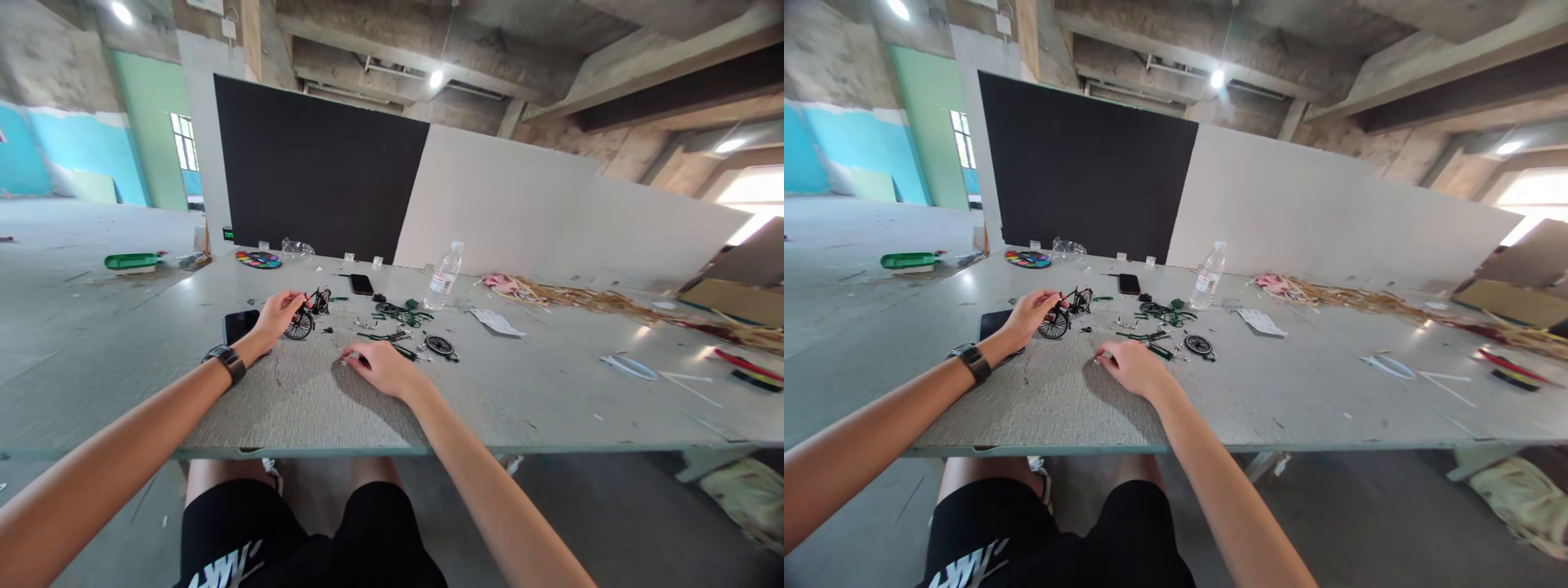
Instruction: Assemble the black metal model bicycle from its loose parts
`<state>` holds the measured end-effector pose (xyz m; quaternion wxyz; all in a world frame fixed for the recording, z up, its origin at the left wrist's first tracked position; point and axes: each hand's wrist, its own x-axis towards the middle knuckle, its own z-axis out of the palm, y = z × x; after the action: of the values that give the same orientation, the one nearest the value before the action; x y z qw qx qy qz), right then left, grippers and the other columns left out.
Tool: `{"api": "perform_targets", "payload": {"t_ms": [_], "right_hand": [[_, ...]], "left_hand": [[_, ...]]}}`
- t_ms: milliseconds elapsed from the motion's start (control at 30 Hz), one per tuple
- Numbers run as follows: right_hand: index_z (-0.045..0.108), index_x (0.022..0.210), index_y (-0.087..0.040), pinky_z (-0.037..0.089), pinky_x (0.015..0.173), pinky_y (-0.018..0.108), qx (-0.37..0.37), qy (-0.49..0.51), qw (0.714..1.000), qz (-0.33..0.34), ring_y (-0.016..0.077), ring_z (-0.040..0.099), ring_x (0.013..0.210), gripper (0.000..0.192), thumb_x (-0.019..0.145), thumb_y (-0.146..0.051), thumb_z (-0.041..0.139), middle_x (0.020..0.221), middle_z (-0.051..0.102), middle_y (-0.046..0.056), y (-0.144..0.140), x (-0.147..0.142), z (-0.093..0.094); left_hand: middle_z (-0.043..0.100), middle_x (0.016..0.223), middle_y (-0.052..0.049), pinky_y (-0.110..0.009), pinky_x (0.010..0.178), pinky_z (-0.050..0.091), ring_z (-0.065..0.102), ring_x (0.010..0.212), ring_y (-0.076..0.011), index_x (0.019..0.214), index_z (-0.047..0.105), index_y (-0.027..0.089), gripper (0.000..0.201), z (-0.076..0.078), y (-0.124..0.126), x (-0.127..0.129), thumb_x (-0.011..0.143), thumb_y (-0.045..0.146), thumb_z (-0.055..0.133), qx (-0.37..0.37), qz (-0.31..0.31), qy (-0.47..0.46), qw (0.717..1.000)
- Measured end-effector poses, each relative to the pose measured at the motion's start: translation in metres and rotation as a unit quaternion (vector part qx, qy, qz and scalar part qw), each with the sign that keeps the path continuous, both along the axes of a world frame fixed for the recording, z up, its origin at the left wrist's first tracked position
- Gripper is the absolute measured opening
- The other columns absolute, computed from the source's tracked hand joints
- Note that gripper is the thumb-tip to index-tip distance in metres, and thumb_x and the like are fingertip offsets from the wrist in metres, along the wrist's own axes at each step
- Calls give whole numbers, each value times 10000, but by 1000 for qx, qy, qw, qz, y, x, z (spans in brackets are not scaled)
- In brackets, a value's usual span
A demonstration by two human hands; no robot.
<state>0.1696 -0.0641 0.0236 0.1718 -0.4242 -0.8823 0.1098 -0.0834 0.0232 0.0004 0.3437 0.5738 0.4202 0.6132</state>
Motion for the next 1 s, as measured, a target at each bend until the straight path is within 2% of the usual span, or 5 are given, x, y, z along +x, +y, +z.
{"api": "perform_targets", "payload": {"t_ms": [133, 400, 1000], "right_hand": [[737, 1138, -252, 472, 814, 293, 17, -16, 1000, 8, 214, 694, 953, 278, 1001, -250, 495, 1046, 756, 69, -1, -4, -1], [731, 1143, -236, 466, 794, 284, 43, -51, 998, -3, 205, 689, 941, 285, 1003, -213, 484, 1028, 756, 67, -4, -7, -1], [709, 1193, -255, 454, 808, 276, 52, -84, 995, -11, 199, 677, 968, 302, 1016, -220, 467, 1058, 745, 67, -8, -10, 0]], "left_hand": [[750, 860, -101, -294, 675, 439, 649, 837, -230, 885, 699, 159, 361, 0, 1, 0, 766, 500, 704, 12, -1, -2, 1000], [751, 903, -95, -310, 748, 449, 652, 893, -229, 934, 679, 157, 373, -2, 2, -3, 801, 505, 664, 8, -10, 20, 1000], [749, 896, -99, -288, 657, 392, 631, 831, -214, 927, 679, 149, 419, 0, 1, -1, 774, 539, 659, 8, -6, 28, 1000]]}}
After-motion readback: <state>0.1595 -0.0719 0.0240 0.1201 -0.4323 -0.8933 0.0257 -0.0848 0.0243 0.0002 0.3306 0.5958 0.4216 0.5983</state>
